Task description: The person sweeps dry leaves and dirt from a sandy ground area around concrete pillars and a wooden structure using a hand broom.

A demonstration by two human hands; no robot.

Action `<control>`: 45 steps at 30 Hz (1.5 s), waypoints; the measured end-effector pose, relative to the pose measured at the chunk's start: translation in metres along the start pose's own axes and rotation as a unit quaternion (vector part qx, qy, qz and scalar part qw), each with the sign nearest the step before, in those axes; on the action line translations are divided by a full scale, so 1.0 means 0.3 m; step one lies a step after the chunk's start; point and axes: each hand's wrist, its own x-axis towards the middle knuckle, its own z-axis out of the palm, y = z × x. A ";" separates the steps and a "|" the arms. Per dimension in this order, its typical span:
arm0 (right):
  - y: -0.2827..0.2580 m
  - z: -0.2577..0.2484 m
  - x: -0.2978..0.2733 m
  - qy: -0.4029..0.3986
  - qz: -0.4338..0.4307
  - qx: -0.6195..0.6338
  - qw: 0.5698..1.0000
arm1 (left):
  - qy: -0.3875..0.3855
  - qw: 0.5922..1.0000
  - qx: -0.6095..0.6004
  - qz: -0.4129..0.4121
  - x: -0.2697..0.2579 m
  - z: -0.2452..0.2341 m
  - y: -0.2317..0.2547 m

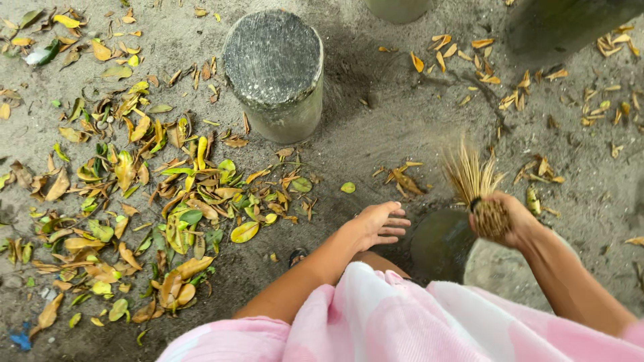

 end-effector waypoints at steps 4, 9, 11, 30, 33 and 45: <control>0.119 0.233 0.125 -0.105 0.075 0.097 0.987 | 0.076 0.997 0.026 -0.002 -0.104 -0.059 -0.034; 0.406 0.549 -0.140 -0.243 0.087 0.007 0.966 | 0.094 0.984 -0.145 -0.049 -0.235 -0.142 -0.094; 0.460 0.536 -0.267 -0.274 0.110 0.052 0.954 | 0.039 0.984 -0.168 -0.035 -0.258 -0.171 -0.133; 0.374 0.361 0.220 -0.133 0.062 0.104 0.984 | 0.028 0.998 -0.055 -0.027 -0.312 -0.229 -0.231; 0.490 0.535 -0.022 -0.216 0.097 0.075 0.969 | 0.113 0.981 -0.145 -0.070 -0.301 -0.199 -0.244; 0.632 0.434 -0.452 0.011 -0.070 -0.002 0.997 | -0.057 0.979 -0.193 -0.017 -0.120 0.026 -0.350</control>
